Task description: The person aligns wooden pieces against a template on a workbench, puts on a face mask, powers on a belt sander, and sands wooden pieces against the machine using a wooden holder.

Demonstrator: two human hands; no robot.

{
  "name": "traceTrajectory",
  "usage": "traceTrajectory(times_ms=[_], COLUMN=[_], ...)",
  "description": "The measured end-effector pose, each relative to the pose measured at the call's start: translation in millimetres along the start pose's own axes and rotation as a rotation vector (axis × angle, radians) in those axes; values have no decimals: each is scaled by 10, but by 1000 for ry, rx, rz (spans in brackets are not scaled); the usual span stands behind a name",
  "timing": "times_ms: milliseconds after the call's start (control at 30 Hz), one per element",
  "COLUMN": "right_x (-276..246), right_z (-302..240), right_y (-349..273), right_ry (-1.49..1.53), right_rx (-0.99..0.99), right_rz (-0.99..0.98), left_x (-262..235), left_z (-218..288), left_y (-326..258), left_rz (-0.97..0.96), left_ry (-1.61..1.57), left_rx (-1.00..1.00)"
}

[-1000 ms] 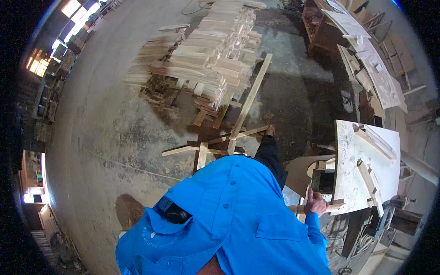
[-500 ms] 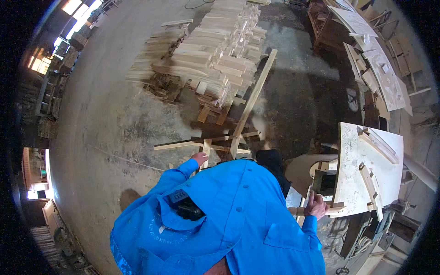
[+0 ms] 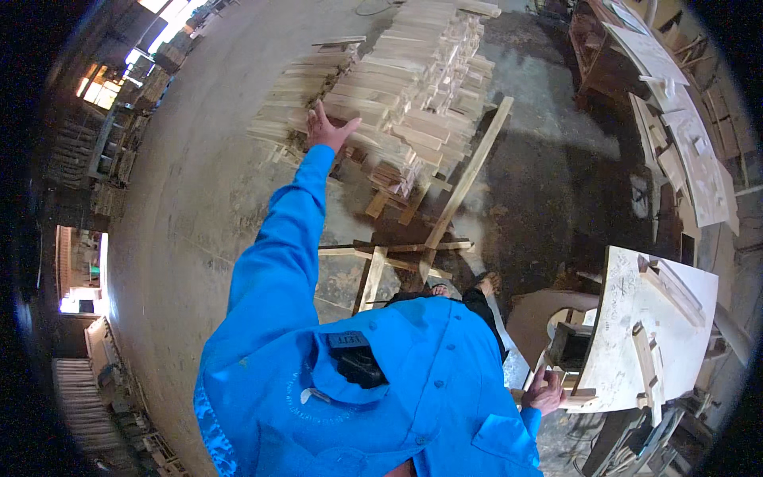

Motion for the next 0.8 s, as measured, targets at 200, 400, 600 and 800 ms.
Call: traceTrajectory(times_ms=[200, 400, 600, 800], right_x=[40, 19, 26, 13], right_z=[-29, -44, -29, 17], right_y=[47, 39, 22, 33], right_ry=[-6, -4, 0, -5], right_rx=[32, 14, 86, 82], right_rz=[-76, -43, -102, -80], left_x=[316, 464, 428, 337], left_z=[-613, -747, -640, -531], left_y=[266, 421, 437, 266], left_rz=[-313, -407, -345, -297], left_ry=[69, -2, 2, 138], left_rx=[-43, -43, 26, 188])
Point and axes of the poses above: each hand's wrist, its own y-axis towards the middle knuckle, its own x-axis out of the palm, z = x × y, the point moved 9 cm from there along y, towards the middle knuckle, and after that the axes turned 10 degrees about z, right-handed, at the moved point
